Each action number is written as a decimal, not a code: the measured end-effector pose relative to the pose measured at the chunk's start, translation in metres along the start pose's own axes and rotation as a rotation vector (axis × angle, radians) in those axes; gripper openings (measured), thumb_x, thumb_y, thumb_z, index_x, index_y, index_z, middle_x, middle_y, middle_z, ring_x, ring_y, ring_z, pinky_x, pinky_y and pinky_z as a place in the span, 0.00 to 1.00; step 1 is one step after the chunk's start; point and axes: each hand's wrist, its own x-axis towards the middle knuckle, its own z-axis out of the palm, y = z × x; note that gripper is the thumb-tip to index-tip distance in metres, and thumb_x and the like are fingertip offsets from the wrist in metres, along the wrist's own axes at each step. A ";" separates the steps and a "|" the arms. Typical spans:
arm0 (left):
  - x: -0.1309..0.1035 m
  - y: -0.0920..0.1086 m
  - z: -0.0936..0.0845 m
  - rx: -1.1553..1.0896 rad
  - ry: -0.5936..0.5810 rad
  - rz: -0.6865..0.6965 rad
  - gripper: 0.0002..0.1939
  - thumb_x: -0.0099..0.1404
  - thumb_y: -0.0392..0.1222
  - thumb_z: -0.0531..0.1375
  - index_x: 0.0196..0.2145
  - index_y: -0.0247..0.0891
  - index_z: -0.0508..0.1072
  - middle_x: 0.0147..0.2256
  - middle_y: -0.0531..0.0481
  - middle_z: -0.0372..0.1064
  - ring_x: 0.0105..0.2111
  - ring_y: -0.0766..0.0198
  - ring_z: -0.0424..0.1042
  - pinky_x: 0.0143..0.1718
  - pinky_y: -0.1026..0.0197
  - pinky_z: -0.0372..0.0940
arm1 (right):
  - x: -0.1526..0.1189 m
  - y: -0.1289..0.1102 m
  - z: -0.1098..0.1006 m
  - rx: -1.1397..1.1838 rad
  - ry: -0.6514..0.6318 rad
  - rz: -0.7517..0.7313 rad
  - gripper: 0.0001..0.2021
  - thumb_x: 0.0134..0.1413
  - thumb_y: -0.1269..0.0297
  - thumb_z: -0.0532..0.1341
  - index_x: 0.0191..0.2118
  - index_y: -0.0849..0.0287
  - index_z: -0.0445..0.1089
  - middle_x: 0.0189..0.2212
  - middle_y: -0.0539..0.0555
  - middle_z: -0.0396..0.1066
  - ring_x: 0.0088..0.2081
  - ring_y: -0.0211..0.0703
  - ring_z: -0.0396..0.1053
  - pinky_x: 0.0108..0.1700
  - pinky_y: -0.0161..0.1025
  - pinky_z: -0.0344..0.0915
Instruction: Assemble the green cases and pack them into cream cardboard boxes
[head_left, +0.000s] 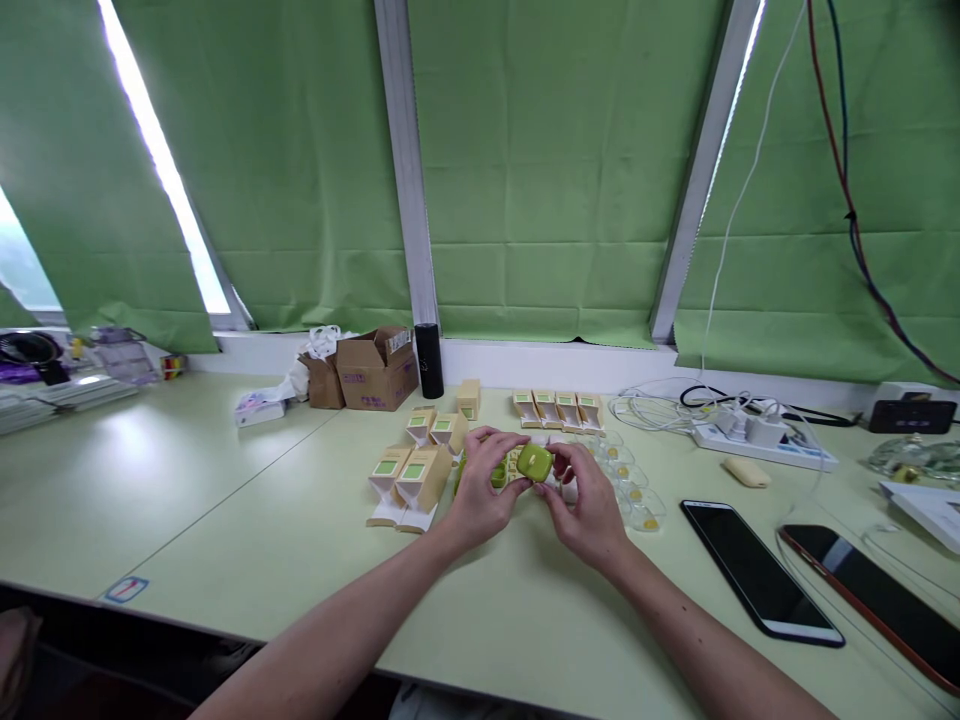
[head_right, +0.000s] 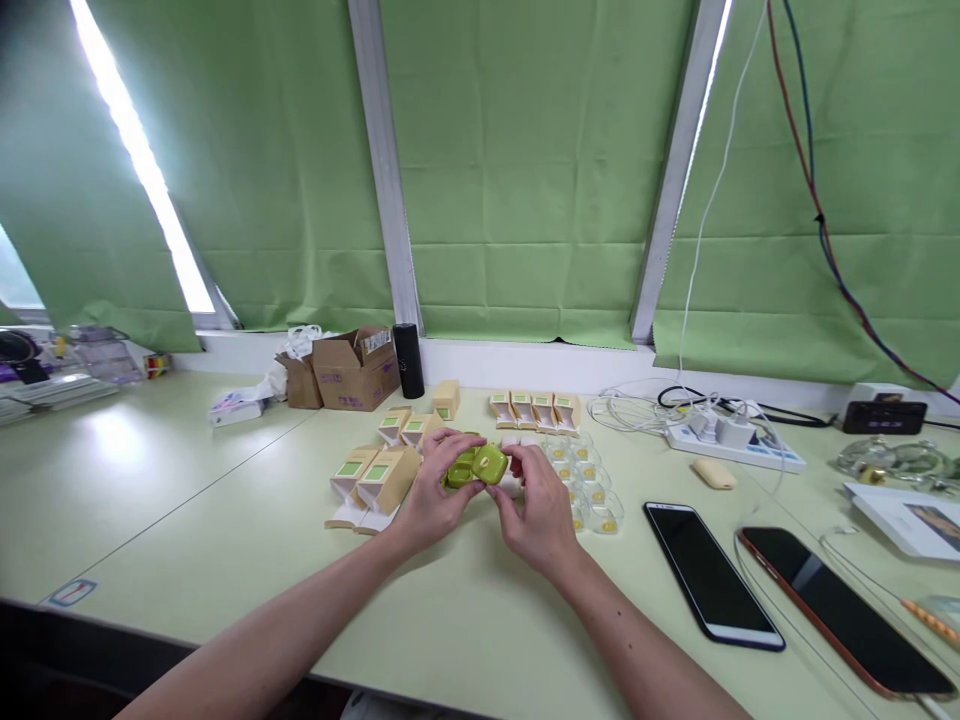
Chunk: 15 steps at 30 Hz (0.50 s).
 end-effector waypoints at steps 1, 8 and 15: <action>0.000 0.000 0.000 0.008 -0.004 0.014 0.22 0.64 0.33 0.68 0.56 0.42 0.76 0.50 0.42 0.77 0.57 0.46 0.65 0.61 0.41 0.63 | 0.000 0.000 0.000 -0.001 0.000 -0.003 0.17 0.63 0.63 0.64 0.56 0.53 0.67 0.42 0.55 0.71 0.39 0.48 0.70 0.40 0.44 0.70; -0.001 -0.001 0.001 0.048 -0.038 0.069 0.25 0.65 0.30 0.66 0.58 0.43 0.75 0.51 0.42 0.77 0.58 0.45 0.65 0.61 0.40 0.63 | -0.001 -0.001 0.000 -0.022 -0.005 -0.036 0.18 0.62 0.64 0.63 0.56 0.53 0.65 0.43 0.56 0.70 0.41 0.50 0.70 0.41 0.45 0.70; -0.001 0.001 0.001 0.012 -0.087 0.023 0.24 0.64 0.29 0.66 0.56 0.45 0.76 0.50 0.44 0.77 0.56 0.47 0.67 0.63 0.39 0.60 | 0.000 -0.002 0.000 -0.050 -0.013 -0.083 0.18 0.64 0.64 0.62 0.58 0.53 0.66 0.44 0.57 0.71 0.42 0.51 0.71 0.41 0.46 0.71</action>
